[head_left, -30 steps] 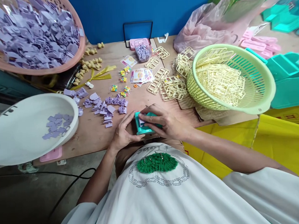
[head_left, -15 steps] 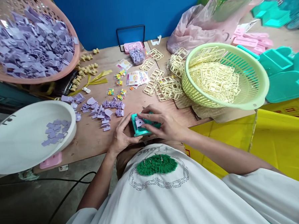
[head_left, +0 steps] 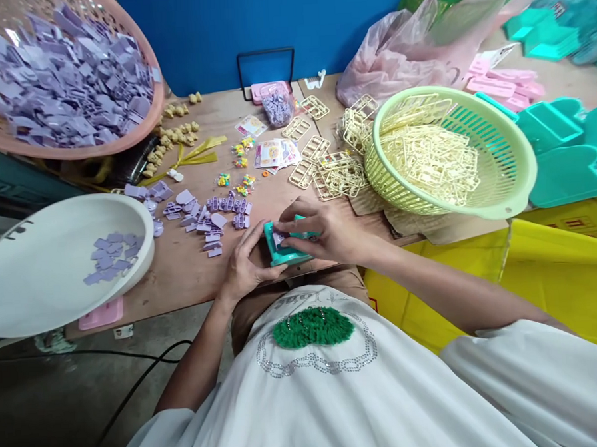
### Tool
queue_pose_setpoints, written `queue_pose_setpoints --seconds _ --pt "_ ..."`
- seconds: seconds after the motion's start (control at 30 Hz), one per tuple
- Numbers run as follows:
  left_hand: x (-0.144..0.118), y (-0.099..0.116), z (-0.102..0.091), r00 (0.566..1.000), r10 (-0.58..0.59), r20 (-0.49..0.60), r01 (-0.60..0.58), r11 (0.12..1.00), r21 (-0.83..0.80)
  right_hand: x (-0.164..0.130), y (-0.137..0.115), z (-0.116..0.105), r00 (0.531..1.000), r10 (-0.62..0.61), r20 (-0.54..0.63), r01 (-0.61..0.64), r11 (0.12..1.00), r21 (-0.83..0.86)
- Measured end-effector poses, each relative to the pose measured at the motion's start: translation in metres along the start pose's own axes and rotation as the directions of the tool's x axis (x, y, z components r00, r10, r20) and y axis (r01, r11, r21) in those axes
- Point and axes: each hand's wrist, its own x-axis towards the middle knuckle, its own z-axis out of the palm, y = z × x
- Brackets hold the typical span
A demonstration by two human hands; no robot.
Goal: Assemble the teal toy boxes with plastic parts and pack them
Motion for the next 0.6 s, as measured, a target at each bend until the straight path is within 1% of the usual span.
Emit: queue_pose_setpoints --seconds 0.1,0.17,0.23,0.37,0.47,0.53,0.6 --pt "0.000 0.000 0.000 1.000 0.000 0.002 0.000 1.000 0.009 -0.007 -0.009 0.009 0.998 -0.018 -0.068 0.012 0.996 -0.090" --pt "0.000 0.000 0.000 1.000 0.008 0.003 -0.008 1.000 0.005 -0.010 -0.012 0.013 0.995 -0.035 -0.092 0.024 0.992 -0.120" --pt "0.000 -0.001 0.001 1.000 0.006 0.002 -0.006 1.000 0.003 -0.010 -0.010 0.014 0.996 -0.035 -0.078 0.026 0.993 -0.116" --pt "0.000 -0.002 0.001 1.000 0.005 0.004 -0.005 1.000 -0.005 -0.007 -0.003 0.011 1.000 -0.014 0.002 0.014 0.997 -0.078" --pt "0.001 -0.001 -0.001 1.000 0.011 0.008 -0.011 1.000 -0.014 -0.005 0.001 0.010 0.997 -0.067 0.035 0.068 0.997 -0.048" --pt "0.002 0.000 -0.001 1.000 0.007 0.019 -0.007 1.000 -0.029 -0.006 0.001 0.012 0.995 -0.102 0.024 0.103 0.994 -0.039" --pt "0.002 0.001 -0.002 1.000 -0.008 0.027 0.009 0.999 -0.041 -0.007 0.000 0.014 0.997 -0.080 -0.018 0.078 0.995 -0.067"
